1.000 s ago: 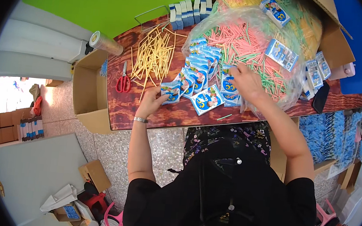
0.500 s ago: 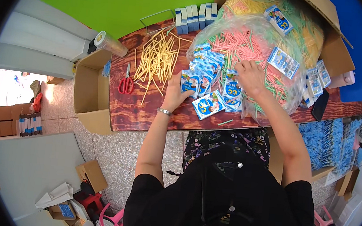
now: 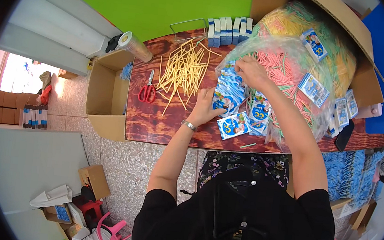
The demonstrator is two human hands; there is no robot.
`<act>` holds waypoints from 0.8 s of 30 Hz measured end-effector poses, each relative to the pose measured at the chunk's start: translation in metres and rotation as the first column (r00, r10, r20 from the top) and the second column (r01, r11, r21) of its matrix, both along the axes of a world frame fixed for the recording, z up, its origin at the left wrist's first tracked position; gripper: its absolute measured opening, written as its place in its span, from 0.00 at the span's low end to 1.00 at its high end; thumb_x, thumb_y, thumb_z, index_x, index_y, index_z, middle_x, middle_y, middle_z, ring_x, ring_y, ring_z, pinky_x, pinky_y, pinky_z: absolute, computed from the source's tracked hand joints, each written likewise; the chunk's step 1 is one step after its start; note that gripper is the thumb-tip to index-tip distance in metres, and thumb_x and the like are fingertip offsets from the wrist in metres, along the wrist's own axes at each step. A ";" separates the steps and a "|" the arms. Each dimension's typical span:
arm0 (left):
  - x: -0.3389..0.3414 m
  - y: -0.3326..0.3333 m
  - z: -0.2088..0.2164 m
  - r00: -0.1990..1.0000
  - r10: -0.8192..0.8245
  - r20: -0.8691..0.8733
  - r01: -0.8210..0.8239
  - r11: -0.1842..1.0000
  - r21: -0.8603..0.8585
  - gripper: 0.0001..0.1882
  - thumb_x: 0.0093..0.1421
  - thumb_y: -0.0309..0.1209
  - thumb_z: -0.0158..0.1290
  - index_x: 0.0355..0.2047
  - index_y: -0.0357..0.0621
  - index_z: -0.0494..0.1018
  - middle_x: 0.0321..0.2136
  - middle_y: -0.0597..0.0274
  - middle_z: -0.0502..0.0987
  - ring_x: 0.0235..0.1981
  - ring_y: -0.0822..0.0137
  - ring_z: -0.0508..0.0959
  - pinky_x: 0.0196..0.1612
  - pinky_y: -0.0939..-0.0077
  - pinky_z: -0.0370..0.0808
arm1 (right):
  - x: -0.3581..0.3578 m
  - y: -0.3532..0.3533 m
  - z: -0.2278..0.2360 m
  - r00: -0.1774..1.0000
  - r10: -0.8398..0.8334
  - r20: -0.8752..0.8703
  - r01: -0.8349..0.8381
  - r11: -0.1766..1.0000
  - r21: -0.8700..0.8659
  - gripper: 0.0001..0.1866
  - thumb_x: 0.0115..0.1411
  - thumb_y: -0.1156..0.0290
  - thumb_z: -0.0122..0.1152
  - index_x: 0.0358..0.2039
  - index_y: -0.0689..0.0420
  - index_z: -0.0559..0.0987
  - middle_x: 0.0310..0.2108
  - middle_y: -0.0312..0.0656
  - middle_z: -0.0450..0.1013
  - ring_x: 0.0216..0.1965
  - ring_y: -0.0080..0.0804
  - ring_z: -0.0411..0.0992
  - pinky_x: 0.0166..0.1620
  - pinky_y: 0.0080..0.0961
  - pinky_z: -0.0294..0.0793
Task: Sorting and packaging colorful items into small plastic packets from a large bulk bag at a workstation.
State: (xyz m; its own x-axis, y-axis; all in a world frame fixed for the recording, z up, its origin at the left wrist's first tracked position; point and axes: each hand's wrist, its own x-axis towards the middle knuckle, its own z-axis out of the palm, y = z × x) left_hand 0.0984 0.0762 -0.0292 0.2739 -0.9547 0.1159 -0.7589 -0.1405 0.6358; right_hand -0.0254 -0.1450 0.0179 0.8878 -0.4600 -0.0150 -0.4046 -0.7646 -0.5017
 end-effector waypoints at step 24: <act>-0.003 0.000 -0.011 0.829 -0.063 -0.555 0.065 0.998 -0.017 0.52 0.43 0.28 0.70 0.63 0.40 0.50 0.58 0.47 0.60 0.58 0.57 0.67 0.57 0.65 0.69 | -0.040 0.078 0.011 0.914 0.084 0.398 -0.223 0.922 0.317 0.32 0.50 0.72 0.69 0.56 0.59 0.69 0.51 0.45 0.70 0.55 0.39 0.67 0.58 0.32 0.65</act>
